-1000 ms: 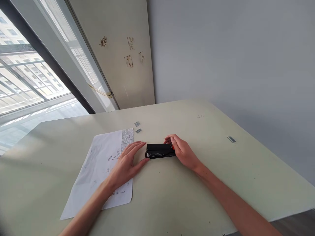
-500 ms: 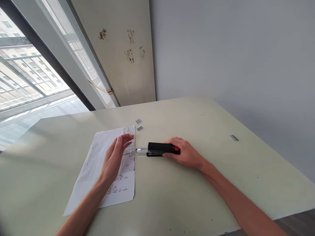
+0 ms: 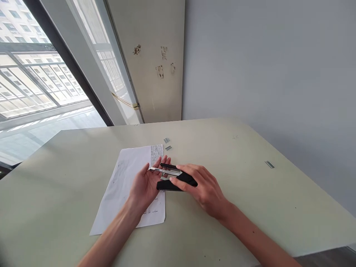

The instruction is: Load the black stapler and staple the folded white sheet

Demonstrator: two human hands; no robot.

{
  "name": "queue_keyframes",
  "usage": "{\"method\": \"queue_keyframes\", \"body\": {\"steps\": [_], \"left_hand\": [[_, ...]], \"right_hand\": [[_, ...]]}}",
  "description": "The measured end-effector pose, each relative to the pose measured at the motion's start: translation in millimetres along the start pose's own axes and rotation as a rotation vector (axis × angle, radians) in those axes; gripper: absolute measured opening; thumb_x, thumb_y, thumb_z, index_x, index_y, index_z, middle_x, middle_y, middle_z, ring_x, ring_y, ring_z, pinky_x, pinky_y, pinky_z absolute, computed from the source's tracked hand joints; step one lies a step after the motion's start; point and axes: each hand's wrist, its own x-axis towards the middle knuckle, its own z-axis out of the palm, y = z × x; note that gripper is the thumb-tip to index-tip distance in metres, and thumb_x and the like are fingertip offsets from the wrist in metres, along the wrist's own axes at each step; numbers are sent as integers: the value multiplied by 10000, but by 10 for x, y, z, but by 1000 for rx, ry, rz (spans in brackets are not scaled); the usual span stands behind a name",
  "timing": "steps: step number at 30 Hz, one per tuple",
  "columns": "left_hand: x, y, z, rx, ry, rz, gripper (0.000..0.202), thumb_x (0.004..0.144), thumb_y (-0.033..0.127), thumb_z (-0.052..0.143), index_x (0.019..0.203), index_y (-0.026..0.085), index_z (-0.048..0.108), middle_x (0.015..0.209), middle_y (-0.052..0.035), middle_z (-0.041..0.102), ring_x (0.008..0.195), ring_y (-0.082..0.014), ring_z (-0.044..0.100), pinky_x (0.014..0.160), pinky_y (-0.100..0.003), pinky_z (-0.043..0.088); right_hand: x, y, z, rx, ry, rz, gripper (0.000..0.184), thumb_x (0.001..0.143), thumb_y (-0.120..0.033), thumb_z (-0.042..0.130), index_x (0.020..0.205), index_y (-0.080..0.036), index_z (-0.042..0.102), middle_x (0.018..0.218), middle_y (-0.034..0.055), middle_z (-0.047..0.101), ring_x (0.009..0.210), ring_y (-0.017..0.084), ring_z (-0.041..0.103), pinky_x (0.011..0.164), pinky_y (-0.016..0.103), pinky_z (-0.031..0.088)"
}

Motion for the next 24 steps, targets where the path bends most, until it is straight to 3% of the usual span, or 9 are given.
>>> {"method": "queue_keyframes", "body": {"steps": [6, 10, 13, 16, 19, 21, 24], "left_hand": [[-51, 38, -17, -107, 22, 17, 275, 1016, 204, 429, 1050, 118, 688, 1275, -179, 725, 1239, -291, 703, 979, -414, 623], [-6, 30, -52, -37, 29, 41, 214, 982, 204, 468, 969, 138, 672, 1150, -173, 738, 1100, -260, 745, 907, -397, 634], [22, 13, -108, 140, 73, 191, 136, 934, 202, 530, 882, 169, 651, 876, -88, 677, 823, -177, 703, 793, -330, 613], [-18, -16, -145, 287, 103, 315, 148, 915, 219, 592, 1002, 187, 707, 730, 18, 507, 637, -107, 513, 671, -239, 514], [-90, -47, -140, 698, 107, 465, 359, 946, 270, 569, 1276, 257, 709, 742, 35, 447, 655, -125, 434, 659, -247, 439], [-113, -55, -127, 996, 88, 579, 419, 955, 295, 545, 1346, 287, 698, 767, 26, 431, 686, -144, 422, 663, -263, 414], [-97, -47, -125, 1146, 68, 684, 454, 949, 286, 538, 1373, 277, 700, 789, 17, 411, 708, -154, 419, 666, -269, 405]], "right_hand": [[55, -120, -3, -51, 89, -39, 468, 1023, -139, 568, 1317, -470, 720, 1339, 19, 730, 1166, 257, 698, 962, 452, 609], [64, -105, -35, 19, 158, 62, 514, 1013, -111, 544, 1324, -486, 709, 1358, 19, 699, 1203, 275, 676, 981, 511, 598], [50, -75, -47, 136, 192, 234, 464, 1016, -147, 554, 1307, -471, 715, 1379, 30, 666, 1232, 281, 660, 898, 483, 631], [32, -29, -40, 290, 171, 424, 337, 997, -257, 638, 1268, -433, 731, 1374, 37, 664, 1210, 281, 671, 812, 425, 643], [18, 21, -21, 440, 150, 555, 275, 945, -376, 729, 1220, -383, 751, 1337, 43, 692, 1196, 283, 683, 919, 447, 622], [11, 45, -10, 493, 149, 614, 287, 917, -442, 757, 1191, -353, 763, 1317, 51, 707, 1192, 285, 685, 999, 476, 592], [0, 67, -9, 517, 158, 665, 325, 896, -502, 768, 1175, -334, 769, 1307, 57, 716, 1164, 281, 691, 1042, 494, 567]]}}
